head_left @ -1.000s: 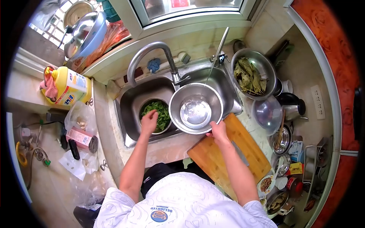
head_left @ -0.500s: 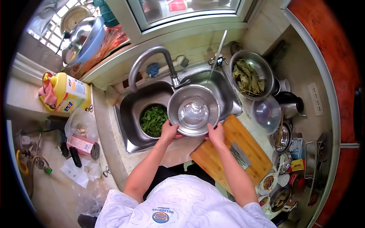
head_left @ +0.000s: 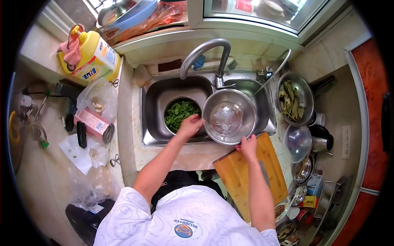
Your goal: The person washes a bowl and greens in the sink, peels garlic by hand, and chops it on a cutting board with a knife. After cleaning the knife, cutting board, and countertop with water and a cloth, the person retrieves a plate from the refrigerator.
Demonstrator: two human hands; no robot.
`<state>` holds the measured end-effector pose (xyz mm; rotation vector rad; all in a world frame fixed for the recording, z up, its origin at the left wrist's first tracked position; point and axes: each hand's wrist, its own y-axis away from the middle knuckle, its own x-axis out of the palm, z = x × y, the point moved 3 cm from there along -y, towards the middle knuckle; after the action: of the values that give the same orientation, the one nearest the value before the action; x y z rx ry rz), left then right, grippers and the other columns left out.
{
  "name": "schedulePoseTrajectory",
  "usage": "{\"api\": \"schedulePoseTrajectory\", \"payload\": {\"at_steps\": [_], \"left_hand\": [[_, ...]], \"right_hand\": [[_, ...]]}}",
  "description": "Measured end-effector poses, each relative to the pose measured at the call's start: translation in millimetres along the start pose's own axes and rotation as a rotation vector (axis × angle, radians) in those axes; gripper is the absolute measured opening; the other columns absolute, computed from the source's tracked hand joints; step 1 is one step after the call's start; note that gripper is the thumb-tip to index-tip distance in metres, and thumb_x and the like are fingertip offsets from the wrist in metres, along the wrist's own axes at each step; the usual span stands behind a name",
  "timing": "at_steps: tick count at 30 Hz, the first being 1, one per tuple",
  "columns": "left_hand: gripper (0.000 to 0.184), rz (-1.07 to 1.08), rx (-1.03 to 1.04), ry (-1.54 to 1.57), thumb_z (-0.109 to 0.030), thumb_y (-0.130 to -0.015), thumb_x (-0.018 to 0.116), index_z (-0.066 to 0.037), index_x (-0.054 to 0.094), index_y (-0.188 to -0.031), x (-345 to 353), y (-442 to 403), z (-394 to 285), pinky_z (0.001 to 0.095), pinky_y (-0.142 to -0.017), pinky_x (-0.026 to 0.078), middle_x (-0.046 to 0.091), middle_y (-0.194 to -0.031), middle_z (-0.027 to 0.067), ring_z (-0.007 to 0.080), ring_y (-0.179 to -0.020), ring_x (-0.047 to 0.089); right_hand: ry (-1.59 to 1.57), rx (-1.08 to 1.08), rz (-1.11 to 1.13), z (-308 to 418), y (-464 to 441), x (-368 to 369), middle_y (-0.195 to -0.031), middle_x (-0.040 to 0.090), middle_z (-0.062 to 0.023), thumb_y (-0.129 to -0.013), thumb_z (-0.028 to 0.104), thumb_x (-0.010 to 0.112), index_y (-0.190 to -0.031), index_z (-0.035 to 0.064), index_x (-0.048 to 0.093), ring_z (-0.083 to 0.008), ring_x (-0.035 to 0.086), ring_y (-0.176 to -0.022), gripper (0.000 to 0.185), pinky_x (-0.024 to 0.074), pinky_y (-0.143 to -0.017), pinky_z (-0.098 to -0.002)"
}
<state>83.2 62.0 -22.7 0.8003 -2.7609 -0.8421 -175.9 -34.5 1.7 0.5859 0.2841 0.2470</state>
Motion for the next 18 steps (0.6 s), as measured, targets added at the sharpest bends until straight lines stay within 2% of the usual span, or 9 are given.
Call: {"api": "schedulePoseTrajectory", "payload": {"at_steps": [2, 4, 6, 10, 12, 13, 15, 16, 18], "left_hand": [[0.040, -0.202, 0.074, -0.258, -0.021, -0.080, 0.064, -0.009, 0.059, -0.117, -57, -28, 26, 0.0493, -0.095, 0.040, 0.055, -0.125, 0.0125, 0.0300, -0.106, 0.057], [0.038, -0.665, 0.448, -1.180, -0.026, -0.075, 0.066, -0.010, 0.065, -0.109, -72, 25, -4, 0.0532, -0.100, 0.033, 0.051, -0.131, 0.0085, 0.0306, -0.114, 0.051], [0.039, -0.493, 0.230, -0.922, -0.026, -0.071, 0.068, -0.010, 0.066, -0.106, -88, 29, 17, 0.0537, -0.103, 0.027, 0.048, -0.134, 0.0109, 0.0312, -0.117, 0.048], [0.041, -0.420, 0.269, -0.939, -0.028, -0.070, 0.068, -0.010, 0.066, -0.108, -93, 54, 38, 0.0528, -0.104, 0.027, 0.048, -0.134, 0.0131, 0.0312, -0.117, 0.048], [0.041, -0.358, 0.222, -0.648, -0.026, -0.071, 0.068, -0.011, 0.066, -0.109, -92, 62, 46, 0.0539, -0.104, 0.027, 0.046, -0.135, 0.0140, 0.0314, -0.120, 0.047], [0.041, -0.354, 0.236, -0.650, -0.026, -0.071, 0.068, -0.011, 0.066, -0.109, -92, 64, 42, 0.0539, -0.104, 0.027, 0.046, -0.135, 0.0140, 0.0314, -0.120, 0.047], [0.039, -0.022, -0.146, -0.206, -0.026, -0.072, 0.069, -0.011, 0.067, -0.108, -87, 68, 41, 0.0493, -0.104, 0.029, 0.049, -0.132, 0.0147, 0.0317, -0.119, 0.048], [0.039, -0.021, -0.139, -0.211, -0.026, -0.072, 0.069, -0.011, 0.067, -0.108, -79, 78, 27, 0.0493, -0.104, 0.029, 0.049, -0.132, 0.0147, 0.0317, -0.119, 0.048], [0.035, -0.518, 0.146, -1.213, -0.020, -0.074, 0.067, -0.008, 0.066, -0.107, -68, 98, -9, 0.0399, -0.104, 0.032, 0.054, -0.126, 0.0141, 0.0299, -0.117, 0.049]], "right_hand": [[-0.002, -0.008, -0.005, -3, -1, 2, -0.073, 0.060, -0.0156, -0.085, 0.007, 0.049, -0.101, -0.0018, 0.037, -0.0202, 0.060, -0.049, 0.022, 0.0488, -0.039, -0.0282], [-0.007, -0.061, -0.020, -2, 0, 3, -0.071, 0.059, -0.0152, -0.084, 0.007, 0.050, -0.098, -0.0021, 0.038, -0.0202, 0.060, -0.048, 0.021, 0.0483, -0.039, -0.0287], [-0.043, -0.048, -0.016, 1, -1, 2, -0.072, 0.059, -0.0155, -0.084, 0.007, 0.051, -0.097, -0.0024, 0.038, -0.0201, 0.059, -0.047, 0.021, 0.0487, -0.039, -0.0295], [-0.044, -0.049, -0.016, -3, 0, 0, -0.077, 0.060, -0.0163, -0.082, 0.008, 0.052, -0.101, -0.0044, 0.039, -0.0205, 0.060, -0.048, 0.026, 0.0496, -0.040, -0.0300], [-0.038, -0.080, -0.021, -3, 3, 0, -0.079, 0.060, -0.0170, -0.082, 0.008, 0.052, -0.102, -0.0054, 0.040, -0.0207, 0.061, -0.048, 0.027, 0.0498, -0.040, -0.0302], [-0.019, -0.081, -0.003, -2, 4, 0, -0.076, 0.060, -0.0135, -0.084, 0.007, 0.049, -0.104, -0.0037, 0.040, -0.0173, 0.060, -0.049, 0.025, 0.0481, -0.040, -0.0272], [-0.027, -0.072, -0.002, 0, 4, -1, -0.076, 0.060, -0.0134, -0.084, 0.007, 0.049, -0.104, -0.0037, 0.040, -0.0172, 0.060, -0.049, 0.025, 0.0481, -0.040, -0.0271], [-0.023, -0.054, 0.009, 0, 4, -2, -0.076, 0.060, -0.0133, -0.084, 0.007, 0.050, -0.104, -0.0038, 0.040, -0.0172, 0.060, -0.049, 0.025, 0.0480, -0.040, -0.0271], [-0.025, -0.064, 0.007, -2, 2, -2, -0.076, 0.060, -0.0132, -0.084, 0.007, 0.050, -0.104, -0.0038, 0.041, -0.0169, 0.060, -0.049, 0.025, 0.0480, -0.040, -0.0272]]}}
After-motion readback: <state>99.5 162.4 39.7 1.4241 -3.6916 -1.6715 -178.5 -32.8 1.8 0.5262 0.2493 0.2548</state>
